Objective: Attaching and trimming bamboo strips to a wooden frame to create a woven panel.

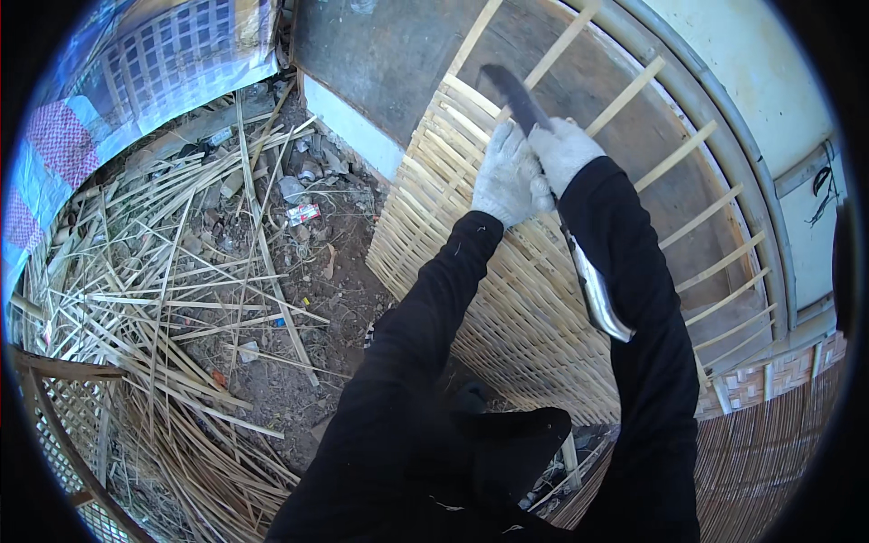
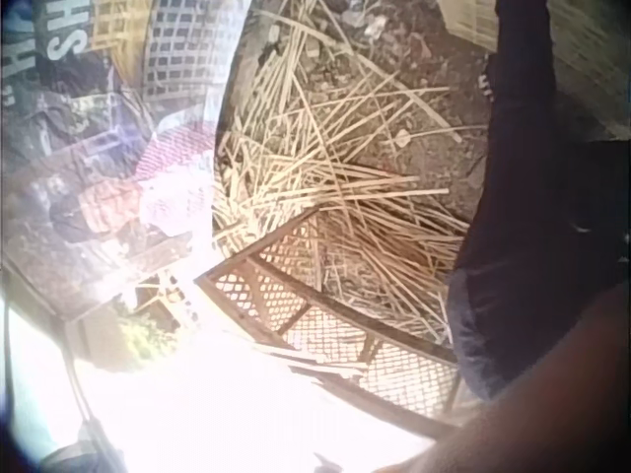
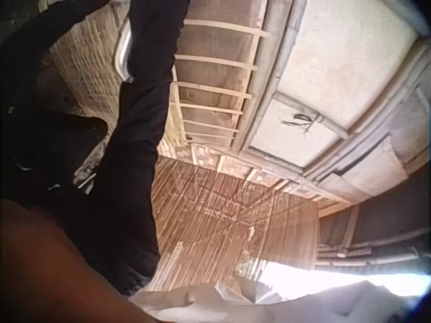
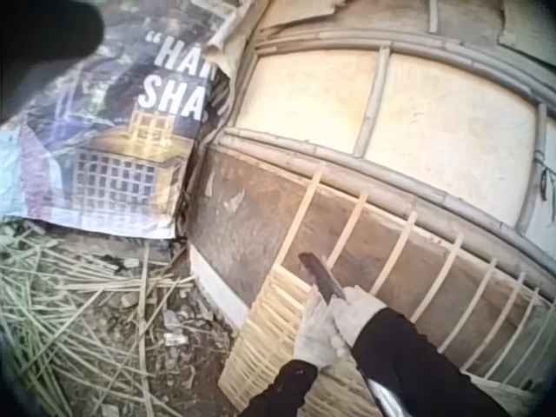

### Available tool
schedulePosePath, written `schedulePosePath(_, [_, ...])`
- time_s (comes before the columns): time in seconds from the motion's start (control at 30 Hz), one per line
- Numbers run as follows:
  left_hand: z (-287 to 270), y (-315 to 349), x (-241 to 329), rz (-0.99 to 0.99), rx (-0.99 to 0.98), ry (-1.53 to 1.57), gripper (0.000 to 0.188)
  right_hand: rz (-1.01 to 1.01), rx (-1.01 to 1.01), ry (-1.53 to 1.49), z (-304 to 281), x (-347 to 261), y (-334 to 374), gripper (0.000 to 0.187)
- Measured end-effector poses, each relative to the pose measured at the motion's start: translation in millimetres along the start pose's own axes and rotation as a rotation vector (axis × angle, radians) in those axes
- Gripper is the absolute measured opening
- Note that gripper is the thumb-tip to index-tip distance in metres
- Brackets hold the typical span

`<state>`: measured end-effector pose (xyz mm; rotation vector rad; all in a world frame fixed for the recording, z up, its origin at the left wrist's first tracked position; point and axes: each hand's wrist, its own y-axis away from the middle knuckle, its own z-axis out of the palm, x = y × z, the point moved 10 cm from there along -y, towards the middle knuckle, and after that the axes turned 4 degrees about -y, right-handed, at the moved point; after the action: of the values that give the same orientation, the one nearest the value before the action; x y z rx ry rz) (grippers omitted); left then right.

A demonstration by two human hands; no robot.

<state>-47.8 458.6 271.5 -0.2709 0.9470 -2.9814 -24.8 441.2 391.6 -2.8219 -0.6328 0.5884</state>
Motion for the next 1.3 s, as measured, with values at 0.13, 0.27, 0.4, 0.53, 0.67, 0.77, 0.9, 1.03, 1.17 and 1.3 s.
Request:
schedulePosePath(0.13, [-22.0,-1.7,-3.0,0.066,0.195,0.116,0.057,0.052,0.197,-0.197,-1.7,14.5,-9.7,0.034])
schedulePosePath(0.27, [2.9,12.2,38.4,0.417,0.203,-0.819,0.049,0.090,0.007,0.081,28.2,8.6,-4.9,0.036])
schedulePosePath(0.4, [15.2,17.7,17.8,0.109,0.022,-1.170,0.061,0.051,0.008,-0.022,28.5,-14.9,10.2,0.031])
schedulePosePath(0.53, [50.9,20.6,34.2,0.478,-0.011,-2.006,0.054,0.286,-0.040,-0.530,11.8,-11.3,64.0,0.024])
schedulePosePath(0.67, [74.0,23.4,36.3,0.708,-0.069,-2.261,0.038,0.251,0.143,-0.754,-33.4,-12.0,143.9,0.024])
schedulePosePath(0.77, [80.1,23.8,36.4,0.721,-0.087,-2.215,0.033,0.358,0.178,-0.963,-46.2,17.2,215.0,0.023])
schedulePosePath(0.9, [82.9,27.3,31.5,0.766,-0.112,-2.329,0.034,0.483,0.120,-0.897,-36.9,67.5,324.7,0.023])
schedulePosePath(1.03, [94.2,32.0,27.6,0.903,-0.240,-2.300,0.033,0.632,0.302,-0.461,-65.3,141.1,449.7,0.021])
schedulePosePath(1.17, [100.3,24.7,24.3,0.901,-0.326,-2.358,0.028,0.920,0.661,-0.251,-124.5,223.4,587.5,0.023])
schedulePosePath(1.3, [92.3,8.5,22.3,0.760,-0.340,-2.568,0.031,0.854,1.201,-0.599,-187.1,325.0,698.3,0.020])
